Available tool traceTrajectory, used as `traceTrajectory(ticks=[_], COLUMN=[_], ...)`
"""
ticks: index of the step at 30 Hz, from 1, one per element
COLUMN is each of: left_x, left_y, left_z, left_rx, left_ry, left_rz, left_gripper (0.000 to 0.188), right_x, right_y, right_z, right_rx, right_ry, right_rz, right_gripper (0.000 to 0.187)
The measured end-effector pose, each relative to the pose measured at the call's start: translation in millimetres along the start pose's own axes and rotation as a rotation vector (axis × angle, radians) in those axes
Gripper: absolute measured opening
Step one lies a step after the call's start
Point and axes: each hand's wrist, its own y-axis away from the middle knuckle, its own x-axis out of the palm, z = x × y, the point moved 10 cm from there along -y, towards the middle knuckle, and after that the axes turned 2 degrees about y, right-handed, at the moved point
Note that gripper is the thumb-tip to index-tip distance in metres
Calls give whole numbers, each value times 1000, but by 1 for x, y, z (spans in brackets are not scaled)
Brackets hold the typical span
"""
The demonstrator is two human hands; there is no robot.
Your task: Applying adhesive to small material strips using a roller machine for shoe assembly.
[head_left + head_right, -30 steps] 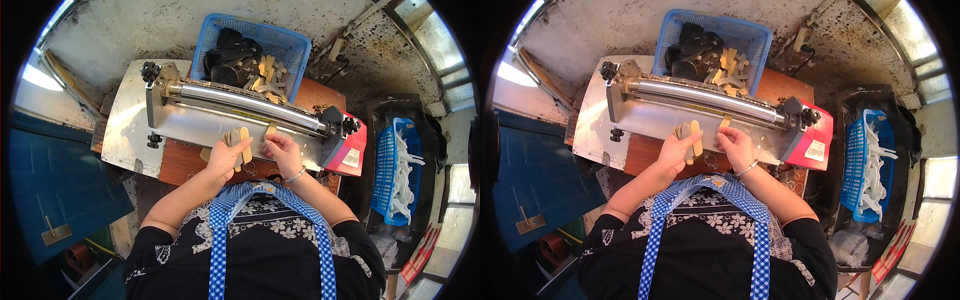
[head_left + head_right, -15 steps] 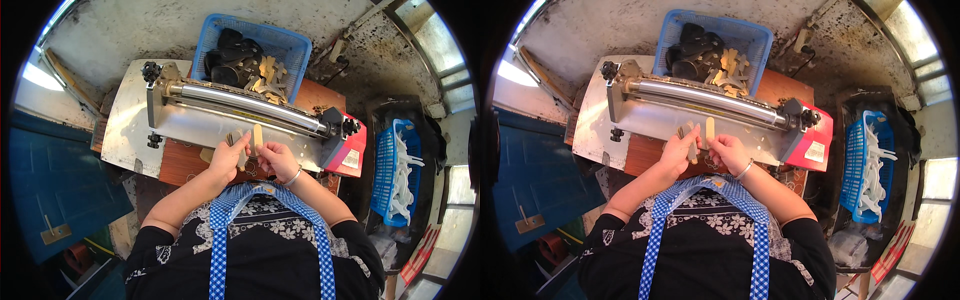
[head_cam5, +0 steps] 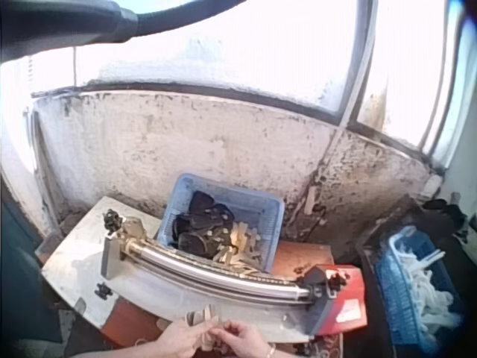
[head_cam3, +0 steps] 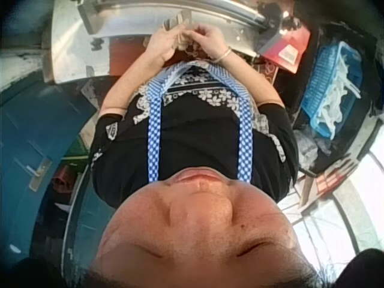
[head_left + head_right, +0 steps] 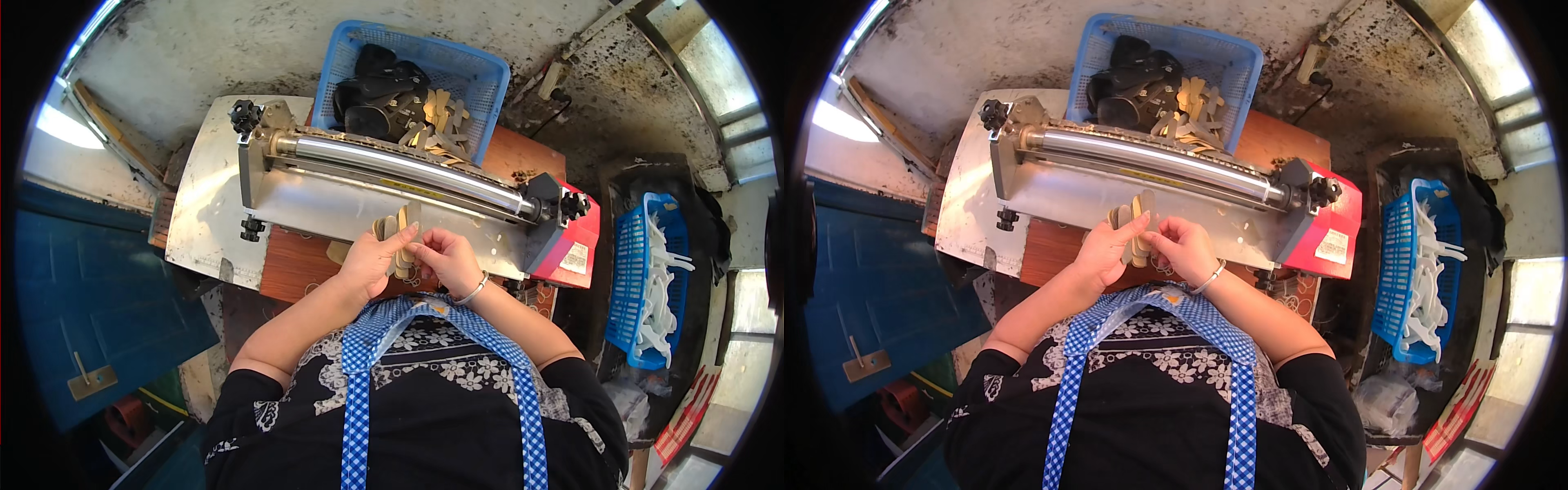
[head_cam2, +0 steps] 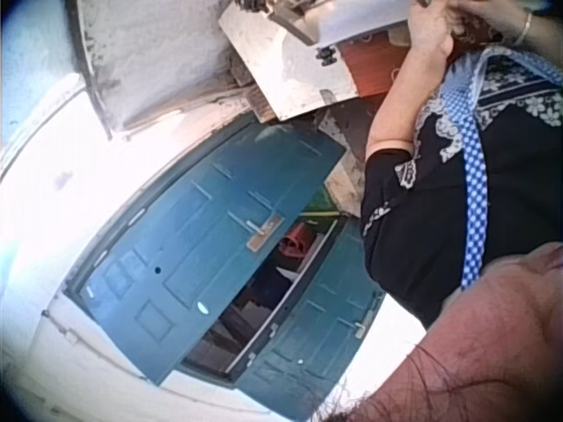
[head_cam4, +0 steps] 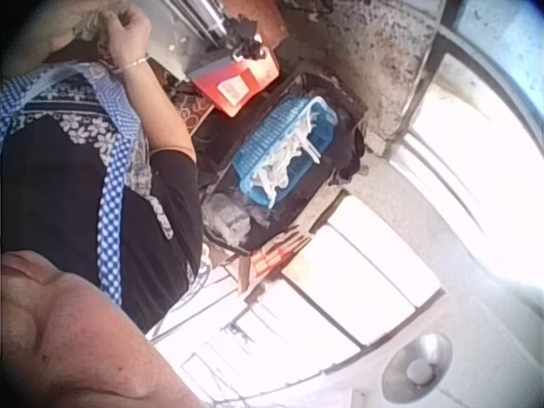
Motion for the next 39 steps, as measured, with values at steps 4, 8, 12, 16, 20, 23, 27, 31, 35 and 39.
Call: traceTrajectory(ticks=[4,8,12,16,20,23,27,31,35,39], left_x=[-3,-12,-18,-20,-14,-13,-18,-21,-21,-18], left_y=[1,2,0,-1,-2,-2,-2,-8,-6,-7], left_z=[-4,-8,-14,-11,-4,-5,-11,-9,-12,-11], left_rx=[18,36,113,86,24,29,72,56,77,103], left_ry=[-51,-151,-188,-189,-179,-186,-123,-94,-89,-92], left_rz=[14,-52,-55,-82,-65,-73,-124,-122,-165,-129], left_gripper=[20,16,16,17,17,17,18,20,22,21], right_x=[-8,-34,-49,-17,-16,-21,13,-15,-23,12], right_y=[5,6,9,38,15,0,6,-17,-10,-1], right_z=[13,4,-8,76,67,58,42,44,73,6], right_rx=[12,47,69,-787,-694,-518,-374,-290,-370,164], right_ry=[142,216,181,1324,1468,1543,1581,1641,1364,156], right_rz=[-65,-192,-232,-538,-434,-363,88,-109,-287,312], right_gripper=[23,23,22,15,9,6,8,10,14,15])
